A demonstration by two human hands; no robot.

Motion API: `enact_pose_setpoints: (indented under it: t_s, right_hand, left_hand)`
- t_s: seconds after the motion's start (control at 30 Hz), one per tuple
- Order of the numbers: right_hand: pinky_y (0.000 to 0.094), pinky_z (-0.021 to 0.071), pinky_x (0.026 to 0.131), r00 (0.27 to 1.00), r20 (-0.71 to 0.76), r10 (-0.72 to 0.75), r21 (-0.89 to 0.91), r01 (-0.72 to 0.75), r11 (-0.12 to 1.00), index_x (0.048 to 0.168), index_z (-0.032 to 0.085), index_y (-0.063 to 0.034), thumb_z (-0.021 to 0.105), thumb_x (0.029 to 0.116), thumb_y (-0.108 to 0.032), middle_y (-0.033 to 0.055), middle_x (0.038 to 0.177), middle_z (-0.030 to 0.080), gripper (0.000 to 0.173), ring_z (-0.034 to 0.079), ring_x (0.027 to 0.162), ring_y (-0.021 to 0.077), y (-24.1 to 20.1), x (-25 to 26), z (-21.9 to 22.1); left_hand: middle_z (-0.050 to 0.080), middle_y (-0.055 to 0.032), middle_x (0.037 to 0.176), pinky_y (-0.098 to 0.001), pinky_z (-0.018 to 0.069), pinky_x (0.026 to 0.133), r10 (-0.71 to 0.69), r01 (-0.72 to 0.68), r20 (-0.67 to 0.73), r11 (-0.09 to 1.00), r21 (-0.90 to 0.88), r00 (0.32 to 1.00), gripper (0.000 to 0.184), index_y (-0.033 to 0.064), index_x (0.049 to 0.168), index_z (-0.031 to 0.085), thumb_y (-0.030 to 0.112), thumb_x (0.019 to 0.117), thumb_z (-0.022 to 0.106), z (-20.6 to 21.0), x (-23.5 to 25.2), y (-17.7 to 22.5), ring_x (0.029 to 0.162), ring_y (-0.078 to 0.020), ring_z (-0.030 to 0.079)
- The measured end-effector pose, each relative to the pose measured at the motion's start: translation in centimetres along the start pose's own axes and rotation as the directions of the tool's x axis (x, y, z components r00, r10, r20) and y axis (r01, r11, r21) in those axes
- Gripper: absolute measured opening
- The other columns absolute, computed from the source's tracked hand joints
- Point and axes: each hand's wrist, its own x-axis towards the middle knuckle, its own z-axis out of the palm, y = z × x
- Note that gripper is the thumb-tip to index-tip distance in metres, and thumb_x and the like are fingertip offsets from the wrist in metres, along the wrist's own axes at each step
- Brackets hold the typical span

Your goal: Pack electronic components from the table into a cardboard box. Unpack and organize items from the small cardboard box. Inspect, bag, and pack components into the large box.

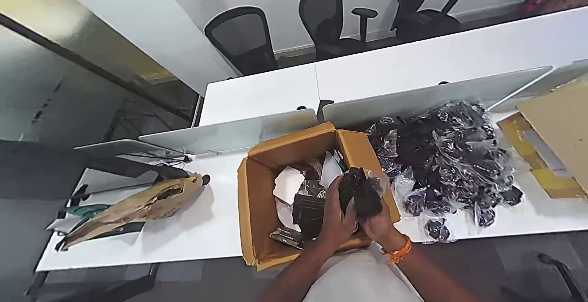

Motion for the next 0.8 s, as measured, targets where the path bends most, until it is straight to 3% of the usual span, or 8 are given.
enact_pose_setpoints:
  t_s: [0.07, 0.2, 0.3, 0.37, 0.47, 0.57, 0.7, 0.8]
  right_hand:
    - [0.0333, 0.0607, 0.076, 0.998, -0.047, -0.042, 0.035, 0.044, 0.998, 0.118, 0.055, -0.0098, 0.044, 0.1019, -0.025, 0.0042, 0.097, 0.070, 0.024, 0.069, 0.088, 0.0129, -0.8, 0.8, -1.3]
    - [0.0409, 0.0599, 0.076, 0.980, -0.194, -0.037, 0.097, 0.056, 0.994, 0.121, 0.056, -0.0104, 0.016, 0.1107, -0.037, 0.0098, 0.102, 0.069, 0.049, 0.069, 0.092, 0.0199, -3.5, 3.5, -3.4]
    - [0.0471, 0.0588, 0.079, 0.971, -0.229, -0.067, 0.153, 0.104, 0.983, 0.127, 0.055, -0.0131, 0.012, 0.1105, -0.047, 0.0110, 0.110, 0.069, 0.056, 0.067, 0.099, 0.0232, -6.1, 8.5, -6.0]
    - [0.0528, 0.0566, 0.084, 0.958, -0.269, -0.097, 0.121, 0.133, 0.984, 0.137, 0.048, -0.0172, 0.014, 0.1095, -0.051, 0.0127, 0.122, 0.064, 0.056, 0.065, 0.108, 0.0278, -8.0, 13.2, -8.9]
    - [0.0604, 0.0580, 0.089, 0.922, -0.386, -0.040, 0.030, 0.056, 0.998, 0.161, 0.021, -0.0203, 0.017, 0.1055, -0.065, 0.0249, 0.154, 0.041, 0.071, 0.060, 0.122, 0.0448, -9.7, 18.7, -14.6]
    - [0.0567, 0.0586, 0.092, 0.861, -0.508, -0.033, 0.006, 0.042, 0.999, 0.164, 0.009, -0.0165, 0.026, 0.1068, -0.062, 0.0285, 0.163, 0.020, 0.075, 0.055, 0.129, 0.0470, -10.1, 18.8, -17.0]
    - [0.0483, 0.0616, 0.089, 0.858, -0.499, -0.126, -0.074, 0.103, 0.992, 0.163, 0.008, -0.0161, 0.025, 0.1107, -0.050, 0.0259, 0.160, 0.031, 0.065, 0.066, 0.116, 0.0395, -7.3, 15.3, -17.7]
    - [0.0459, 0.0621, 0.083, 0.836, -0.496, -0.236, -0.191, 0.160, 0.968, 0.158, 0.020, -0.0098, 0.025, 0.1118, -0.039, 0.0223, 0.147, 0.049, 0.055, 0.070, 0.107, 0.0338, -5.0, 12.3, -16.7]
  left_hand:
    - [0.050, -0.0218, 0.149, -0.0425, 0.0406, 0.118, -0.010, 0.005, 0.050, 0.996, 0.091, 0.999, 0.068, -0.0046, 0.151, 0.040, 0.038, 0.1005, 0.058, 1.3, 1.2, 0.8, 0.139, -0.0259, 0.049]
    - [0.060, -0.0161, 0.141, -0.0418, 0.0468, 0.113, -0.035, 0.000, 0.163, 0.978, 0.207, 0.986, 0.061, 0.0014, 0.148, 0.049, 0.039, 0.1011, 0.059, 4.8, 5.5, 1.4, 0.131, -0.0230, 0.057]
    - [0.053, -0.0171, 0.150, -0.0460, 0.0471, 0.112, -0.144, 0.078, 0.292, 0.971, 0.225, 0.946, 0.067, 0.0067, 0.158, 0.036, 0.046, 0.1048, 0.050, 6.9, 9.2, 1.6, 0.134, -0.0257, 0.056]
    - [0.044, -0.0191, 0.157, -0.0467, 0.0449, 0.114, -0.132, 0.074, 0.330, 0.981, 0.181, 0.935, 0.066, 0.0071, 0.160, 0.031, 0.040, 0.1059, 0.049, 7.2, 10.6, 2.1, 0.139, -0.0289, 0.051]
    - [0.046, -0.0188, 0.155, -0.0438, 0.0510, 0.109, -0.094, 0.065, 0.284, 0.992, 0.110, 0.954, 0.056, 0.0044, 0.155, 0.038, 0.028, 0.1061, 0.051, 6.0, 10.5, 1.3, 0.138, -0.0276, 0.053]
    - [0.056, -0.0195, 0.143, -0.0400, 0.0570, 0.100, -0.054, 0.044, 0.161, 0.997, 0.065, 0.985, 0.046, -0.0026, 0.146, 0.047, 0.017, 0.1035, 0.051, 2.7, 9.7, -1.4, 0.127, -0.0248, 0.061]
    - [0.064, -0.0184, 0.131, -0.0379, 0.0590, 0.095, -0.117, 0.120, -0.041, 0.990, 0.077, 0.992, 0.037, -0.0050, 0.136, 0.055, 0.012, 0.1027, 0.054, -3.8, 7.4, -7.1, 0.117, -0.0221, 0.066]
    - [0.065, -0.0190, 0.127, -0.0371, 0.0593, 0.093, -0.179, 0.203, -0.211, 0.974, 0.102, 0.961, 0.035, -0.0070, 0.132, 0.056, 0.009, 0.1010, 0.056, -8.9, 5.3, -10.1, 0.112, -0.0217, 0.067]
